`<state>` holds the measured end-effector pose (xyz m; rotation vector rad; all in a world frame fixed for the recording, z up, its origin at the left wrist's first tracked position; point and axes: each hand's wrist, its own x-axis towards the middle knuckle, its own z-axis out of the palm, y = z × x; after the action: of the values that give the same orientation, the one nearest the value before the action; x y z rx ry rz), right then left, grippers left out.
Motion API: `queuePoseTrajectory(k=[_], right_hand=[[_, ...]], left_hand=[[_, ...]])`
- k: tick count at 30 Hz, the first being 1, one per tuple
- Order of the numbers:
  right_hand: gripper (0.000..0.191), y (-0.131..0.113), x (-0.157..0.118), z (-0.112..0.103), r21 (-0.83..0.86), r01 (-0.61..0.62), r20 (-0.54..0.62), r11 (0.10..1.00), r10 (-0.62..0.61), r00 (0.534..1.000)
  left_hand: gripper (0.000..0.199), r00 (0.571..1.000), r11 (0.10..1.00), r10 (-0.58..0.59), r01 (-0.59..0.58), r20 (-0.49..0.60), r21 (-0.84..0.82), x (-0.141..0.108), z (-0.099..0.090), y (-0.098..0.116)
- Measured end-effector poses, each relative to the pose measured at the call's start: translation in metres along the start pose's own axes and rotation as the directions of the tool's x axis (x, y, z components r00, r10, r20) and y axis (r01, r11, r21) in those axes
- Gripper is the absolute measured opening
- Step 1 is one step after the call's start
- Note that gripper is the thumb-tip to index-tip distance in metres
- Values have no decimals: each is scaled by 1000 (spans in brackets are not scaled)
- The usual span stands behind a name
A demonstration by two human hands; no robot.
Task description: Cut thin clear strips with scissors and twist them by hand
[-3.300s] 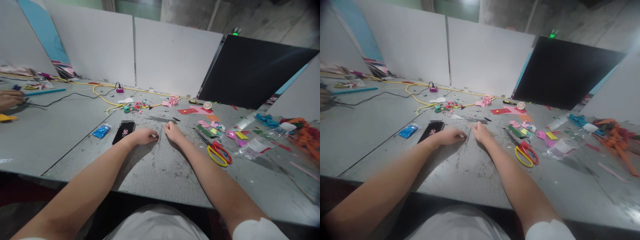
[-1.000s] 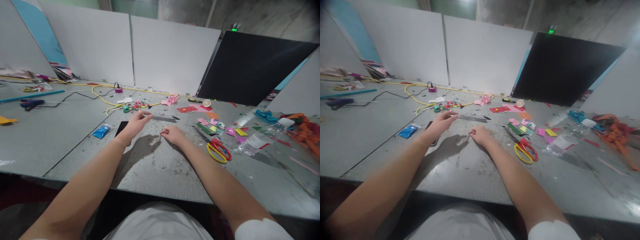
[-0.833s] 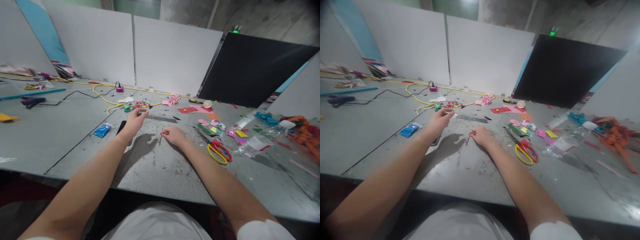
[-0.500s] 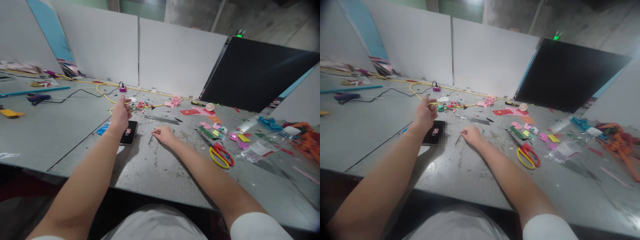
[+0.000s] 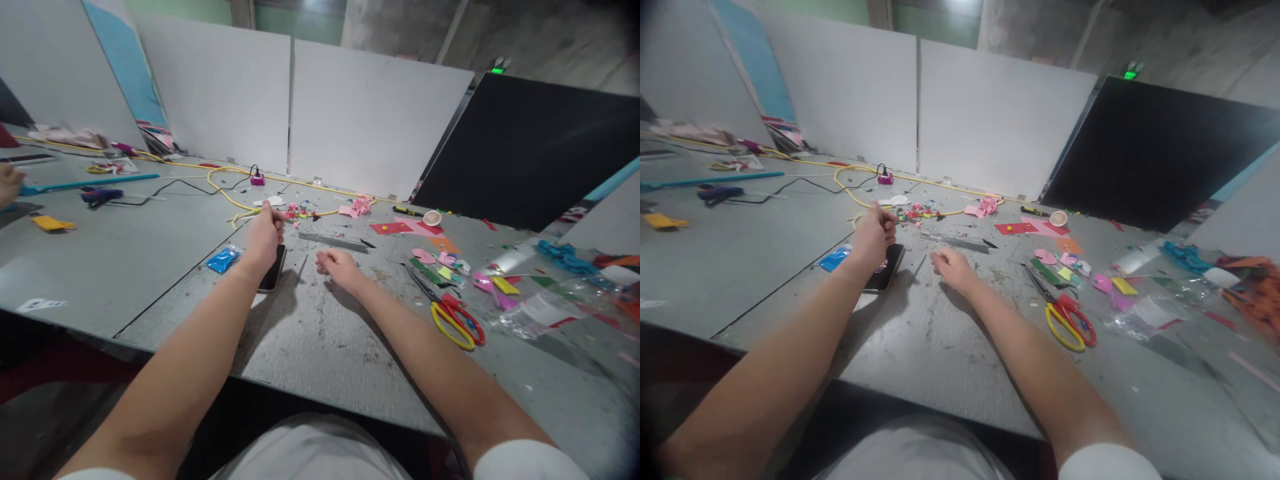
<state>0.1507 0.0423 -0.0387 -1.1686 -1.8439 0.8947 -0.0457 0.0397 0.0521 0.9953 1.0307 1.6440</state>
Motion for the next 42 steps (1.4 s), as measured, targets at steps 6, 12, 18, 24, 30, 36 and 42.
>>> queuePoseTrajectory(k=[6,12,18,24,30,36,42], right_hand=[[44,-12,-59,-37,162,-21,-50,987,29,998],[49,-8,-99,-49,-38,62,-212,997,-69,975],[49,0,-96,-55,-120,118,-209,986,-142,968],[29,-5,-95,-55,-132,152,-27,980,-157,987],[18,-4,-96,-52,-197,182,-9,963,-187,982],[16,-6,-98,-48,-240,136,30,961,-133,991],[18,-7,-97,-46,-285,107,4,952,-111,994]], left_hand=[[52,807,959,-127,-49,576,280,-61,31,-41],[45,768,906,-99,-194,633,377,-98,47,-61],[58,834,925,-239,40,498,377,-89,60,-56],[56,736,957,-247,84,630,277,-88,68,-62],[48,716,970,-218,85,664,227,-89,59,-78],[47,665,947,-319,189,675,261,-83,52,-82],[40,824,959,-171,14,540,282,-75,50,-62]])
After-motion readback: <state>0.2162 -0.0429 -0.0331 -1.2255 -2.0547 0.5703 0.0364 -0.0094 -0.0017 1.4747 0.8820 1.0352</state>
